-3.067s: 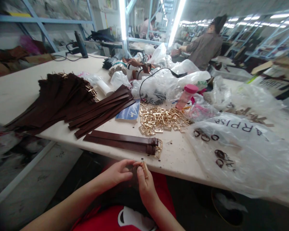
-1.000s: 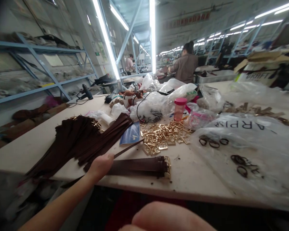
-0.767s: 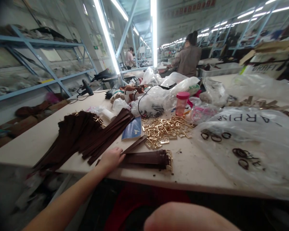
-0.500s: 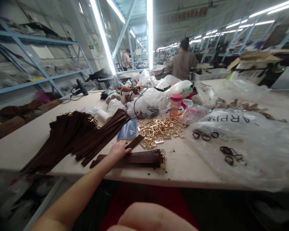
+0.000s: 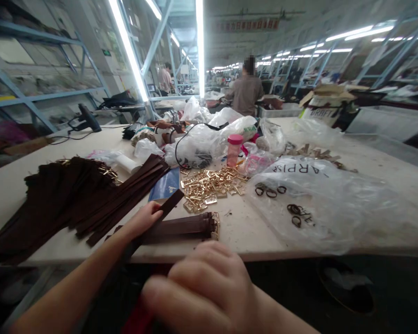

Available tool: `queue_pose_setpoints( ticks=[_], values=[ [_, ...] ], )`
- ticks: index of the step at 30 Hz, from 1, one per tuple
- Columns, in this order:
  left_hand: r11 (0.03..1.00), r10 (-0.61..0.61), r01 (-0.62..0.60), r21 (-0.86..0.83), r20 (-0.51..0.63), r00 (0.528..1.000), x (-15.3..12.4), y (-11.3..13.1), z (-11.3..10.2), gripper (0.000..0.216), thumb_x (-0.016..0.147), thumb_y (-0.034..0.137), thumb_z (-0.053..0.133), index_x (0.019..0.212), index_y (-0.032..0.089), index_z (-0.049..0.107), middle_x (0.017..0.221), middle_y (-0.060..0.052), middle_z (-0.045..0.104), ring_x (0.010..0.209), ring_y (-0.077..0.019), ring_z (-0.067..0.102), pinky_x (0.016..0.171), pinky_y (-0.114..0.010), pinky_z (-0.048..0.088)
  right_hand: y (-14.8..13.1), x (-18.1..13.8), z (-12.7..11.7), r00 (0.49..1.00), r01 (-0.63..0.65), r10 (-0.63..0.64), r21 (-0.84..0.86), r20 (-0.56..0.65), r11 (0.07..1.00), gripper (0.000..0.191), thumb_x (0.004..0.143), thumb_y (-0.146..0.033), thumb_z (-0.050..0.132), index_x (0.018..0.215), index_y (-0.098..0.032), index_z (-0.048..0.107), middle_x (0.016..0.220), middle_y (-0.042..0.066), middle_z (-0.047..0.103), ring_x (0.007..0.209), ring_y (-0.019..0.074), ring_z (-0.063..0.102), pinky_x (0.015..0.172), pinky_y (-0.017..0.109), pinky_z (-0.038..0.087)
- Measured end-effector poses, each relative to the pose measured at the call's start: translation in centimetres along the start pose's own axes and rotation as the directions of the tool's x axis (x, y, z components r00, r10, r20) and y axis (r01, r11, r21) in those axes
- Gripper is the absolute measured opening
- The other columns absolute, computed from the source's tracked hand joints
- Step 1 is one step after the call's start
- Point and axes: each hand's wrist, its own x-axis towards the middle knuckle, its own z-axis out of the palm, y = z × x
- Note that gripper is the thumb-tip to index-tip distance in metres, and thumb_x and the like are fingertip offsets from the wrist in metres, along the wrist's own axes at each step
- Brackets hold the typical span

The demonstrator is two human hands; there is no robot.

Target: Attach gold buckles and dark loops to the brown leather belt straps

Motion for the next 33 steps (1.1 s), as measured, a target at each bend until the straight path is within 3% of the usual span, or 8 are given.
queue_pose_setpoints(
  ticks=[5,10,13,17,23,27,30,33],
  values=[
    [0.855,0.022,0.128,-0.503,0.282,0.959,-3.6,1.0,-1.1,0.041,0.07,0.05,0.053,0.092,0.015,0.058,0.088,-0.004,0.065,0.085,-0.023,0.059,0.076,-0.029,0.044,11.0,-5.2,1.9,0.921,-0.377,0.39,-0.229,0.014,0.898,0.032,0.08,-0.009,0.042,0.108,-0.02,0.055,0.092,0.007,0.062,0.084,0.0164,0.059,0.075,0.03,0.049],
    [0.532,0.007,0.422,-0.734,0.503,0.864,-6.2,2.4,2.4,0.046,0.059,0.055,0.065,0.086,0.019,0.058,0.079,0.001,0.064,0.077,-0.0193,0.057,0.068,-0.025,0.043,21.1,-9.3,-3.8,0.762,-0.59,0.624,-0.585,-0.174,0.557,0.028,0.08,-0.013,0.041,0.104,-0.017,0.056,0.1,0.007,0.06,0.092,0.016,0.057,0.083,0.027,0.045],
    [0.527,0.109,0.437,-0.728,0.569,0.815,-6.4,4.2,4.3,0.041,0.065,0.056,0.062,0.08,0.018,0.055,0.069,0.003,0.06,0.065,-0.0132,0.052,0.06,-0.021,0.038,26.2,-9.6,-7.3,0.679,-0.64,0.687,-0.667,-0.26,0.38,0.03,0.081,-0.015,0.039,0.105,-0.012,0.056,0.103,0.011,0.058,0.093,0.0188,0.056,0.081,0.029,0.045],
    [0.566,0.183,0.438,-0.699,0.624,0.76,-6.3,6.6,4.3,0.035,0.075,0.049,0.055,0.088,0.017,0.052,0.075,0.001,0.062,0.063,-0.0111,0.049,0.057,-0.02,0.035,30.9,-10.2,-8.0,0.594,-0.626,0.782,-0.72,-0.19,0.3,0.028,0.08,-0.021,0.044,0.101,-0.015,0.061,0.098,0.012,0.059,0.083,0.0208,0.058,0.074,0.031,0.044],
    [0.503,0.13,0.491,-0.711,0.625,0.77,-6.8,7.7,3.6,0.027,0.077,0.038,0.054,0.091,0.016,0.048,0.075,-0.001,0.064,0.062,-0.01,0.049,0.058,-0.021,0.036,33.5,-11.9,-6.9,0.484,-0.612,0.862,-0.764,-0.154,0.207,0.031,0.081,-0.031,0.043,0.1,-0.013,0.061,0.096,0.015,0.058,0.078,0.0235,0.057,0.065,0.034,0.04],
    [0.472,0.118,0.492,-0.732,0.605,0.787,-7.8,7.3,3.4,0.025,0.077,0.034,0.052,0.092,0.015,0.047,0.073,-0.002,0.065,0.057,-0.0084,0.049,0.053,-0.019,0.035,33.3,-11.8,-7.5,0.464,-0.595,0.872,-0.785,-0.158,0.174,0.029,0.08,-0.033,0.043,0.085,-0.014,0.064,0.091,0.014,0.058,0.074,0.0228,0.056,0.062,0.033,0.04],
    [0.416,0.111,0.527,-0.741,0.617,0.779,-8.9,6.9,3.2,0.023,0.077,0.031,0.05,0.093,0.016,0.044,0.071,-0.001,0.064,0.056,-0.0092,0.053,0.054,-0.021,0.039,31.2,-10.6,-7.6,0.513,-0.62,0.834,-0.76,-0.204,0.195,0.029,0.08,-0.035,0.042,0.082,-0.014,0.063,0.089,0.014,0.059,0.079,0.0249,0.056,0.065,0.035,0.041],
    [0.372,0.132,0.528,-0.764,0.606,0.784,-10.0,6.5,2.8,0.022,0.078,0.029,0.049,0.095,0.016,0.042,0.069,-0.001,0.062,0.058,-0.0108,0.058,0.057,-0.022,0.042,25.7,-8.5,-5.7,0.491,-0.836,0.84,-0.398,-0.231,0.379,0.031,0.079,-0.044,0.045,0.082,-0.016,0.058,0.076,0.009,0.06,0.072,0.0221,0.056,0.062,0.034,0.043]
  ],
)
